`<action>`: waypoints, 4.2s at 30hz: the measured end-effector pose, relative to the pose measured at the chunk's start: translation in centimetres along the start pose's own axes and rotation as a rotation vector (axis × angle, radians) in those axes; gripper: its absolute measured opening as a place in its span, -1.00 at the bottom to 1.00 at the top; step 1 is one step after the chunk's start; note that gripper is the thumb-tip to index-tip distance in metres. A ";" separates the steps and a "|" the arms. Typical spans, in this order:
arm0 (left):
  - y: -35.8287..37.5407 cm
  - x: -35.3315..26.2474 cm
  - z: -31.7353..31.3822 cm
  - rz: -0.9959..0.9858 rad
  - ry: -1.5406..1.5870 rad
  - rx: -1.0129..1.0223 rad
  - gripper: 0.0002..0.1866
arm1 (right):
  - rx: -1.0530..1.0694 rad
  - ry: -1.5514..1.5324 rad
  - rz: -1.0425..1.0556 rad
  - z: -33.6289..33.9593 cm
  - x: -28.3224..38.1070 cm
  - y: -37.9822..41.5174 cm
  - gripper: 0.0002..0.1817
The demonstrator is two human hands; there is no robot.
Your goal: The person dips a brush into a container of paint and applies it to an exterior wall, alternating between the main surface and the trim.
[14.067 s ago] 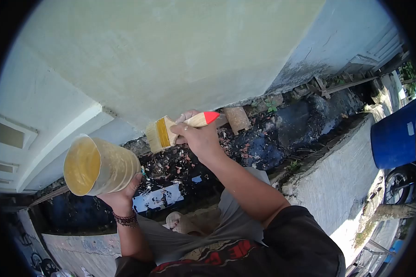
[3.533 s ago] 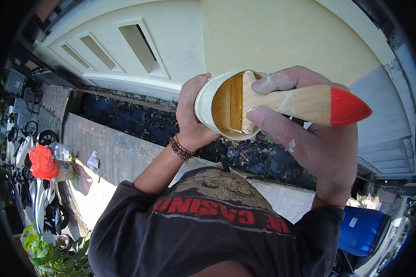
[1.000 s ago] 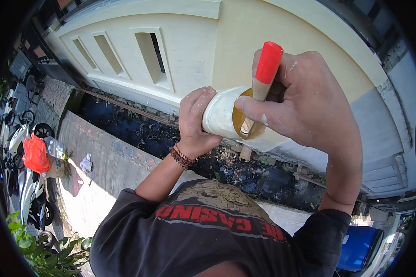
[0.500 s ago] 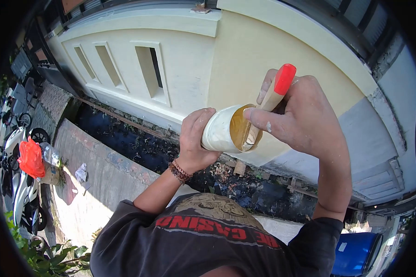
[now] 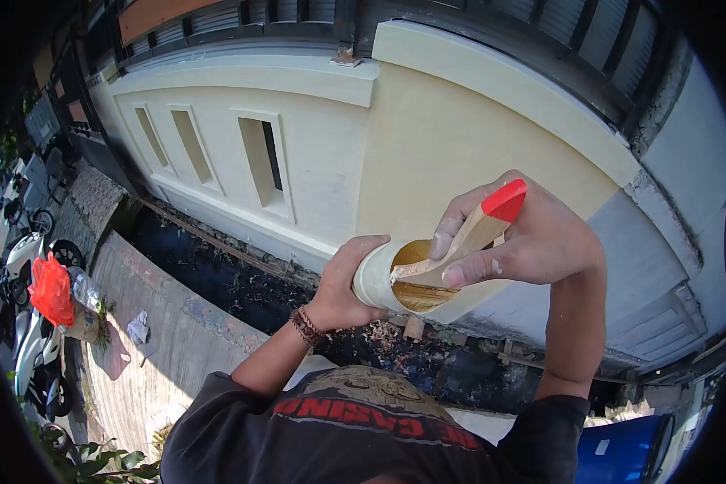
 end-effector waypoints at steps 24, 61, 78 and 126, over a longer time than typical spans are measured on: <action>-1.0 6.0 -5.7 0.203 0.294 0.489 0.07 | -2.015 -1.198 0.337 -17.4 -15.0 22.3 -0.72; 3.1 -3.6 -20.8 0.312 0.350 0.473 0.01 | -1.951 -0.986 0.250 -10.7 -16.6 38.3 -0.79; 3.0 -2.3 -17.8 0.426 0.282 0.268 -0.12 | -1.650 0.939 -0.018 7.7 -21.1 26.1 -0.75; 0.2 -2.0 -20.3 0.413 0.169 0.249 -0.05 | -1.691 1.152 -0.066 14.1 -25.4 21.8 -0.66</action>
Point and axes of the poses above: each hand's wrist, its own y-axis away from the middle knuckle, its own z-axis out of the back of the hand, x = y × z, the point moved 2 cm from there along -y, towards the middle knuckle, and after that the axes turned 10 degrees about z, right-handed, at the moved point
